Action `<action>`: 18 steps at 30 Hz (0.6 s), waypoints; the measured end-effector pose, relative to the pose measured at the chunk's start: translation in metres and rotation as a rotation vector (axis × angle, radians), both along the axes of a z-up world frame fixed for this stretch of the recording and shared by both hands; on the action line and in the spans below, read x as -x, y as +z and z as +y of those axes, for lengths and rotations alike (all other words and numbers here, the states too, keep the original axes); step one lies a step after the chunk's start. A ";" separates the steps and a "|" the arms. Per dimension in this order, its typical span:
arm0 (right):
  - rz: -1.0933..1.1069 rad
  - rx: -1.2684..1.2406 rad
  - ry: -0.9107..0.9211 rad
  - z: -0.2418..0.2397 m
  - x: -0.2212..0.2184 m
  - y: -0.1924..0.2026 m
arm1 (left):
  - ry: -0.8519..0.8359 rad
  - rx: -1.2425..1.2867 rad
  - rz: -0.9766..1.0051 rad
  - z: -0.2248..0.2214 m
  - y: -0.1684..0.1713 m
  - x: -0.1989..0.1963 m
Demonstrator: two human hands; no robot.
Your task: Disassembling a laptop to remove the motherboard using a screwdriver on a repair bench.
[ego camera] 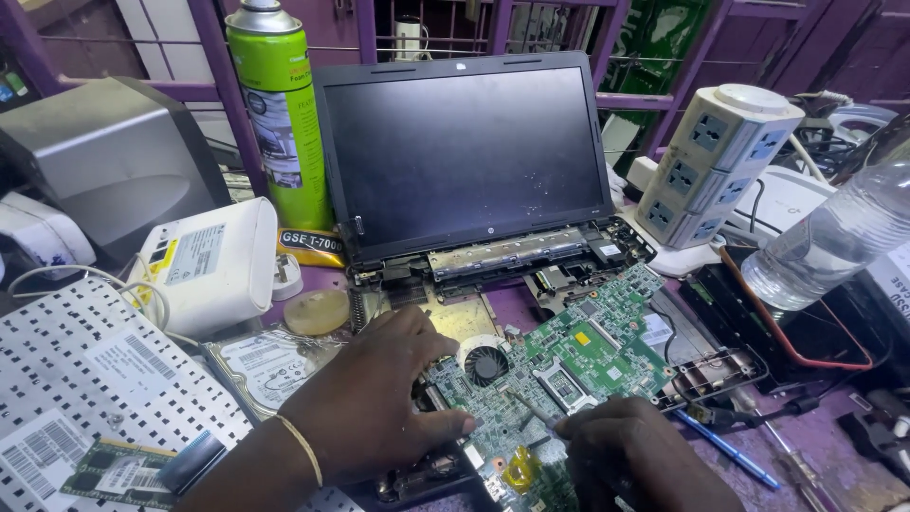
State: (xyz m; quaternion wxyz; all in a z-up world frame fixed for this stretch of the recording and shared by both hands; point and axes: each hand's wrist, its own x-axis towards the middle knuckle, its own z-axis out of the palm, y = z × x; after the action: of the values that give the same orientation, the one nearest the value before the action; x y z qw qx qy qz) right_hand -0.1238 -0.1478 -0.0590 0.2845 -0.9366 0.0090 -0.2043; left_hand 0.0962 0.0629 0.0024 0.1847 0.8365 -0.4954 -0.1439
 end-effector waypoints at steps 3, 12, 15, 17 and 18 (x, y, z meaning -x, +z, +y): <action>-0.125 -0.038 -0.070 0.033 0.009 0.029 | -0.003 -0.035 -0.001 0.000 0.002 0.000; -0.189 -0.061 -0.274 0.065 0.001 0.048 | -0.010 -0.076 0.037 0.001 0.008 0.001; -0.203 0.008 -0.329 0.067 -0.002 0.050 | -0.026 -0.045 0.042 0.001 0.004 -0.001; -0.204 0.043 -0.326 0.061 -0.004 0.047 | -0.030 -0.034 0.048 0.002 0.002 -0.002; -0.243 0.080 -0.243 0.056 -0.005 0.045 | -0.027 -0.023 0.060 0.002 0.002 -0.003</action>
State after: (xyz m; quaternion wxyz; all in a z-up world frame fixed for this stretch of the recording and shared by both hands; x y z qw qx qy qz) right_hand -0.1183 -0.0914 -0.0135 0.2192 -0.9076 0.0797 -0.3491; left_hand 0.0991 0.0650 0.0040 0.1880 0.8270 -0.4994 -0.1768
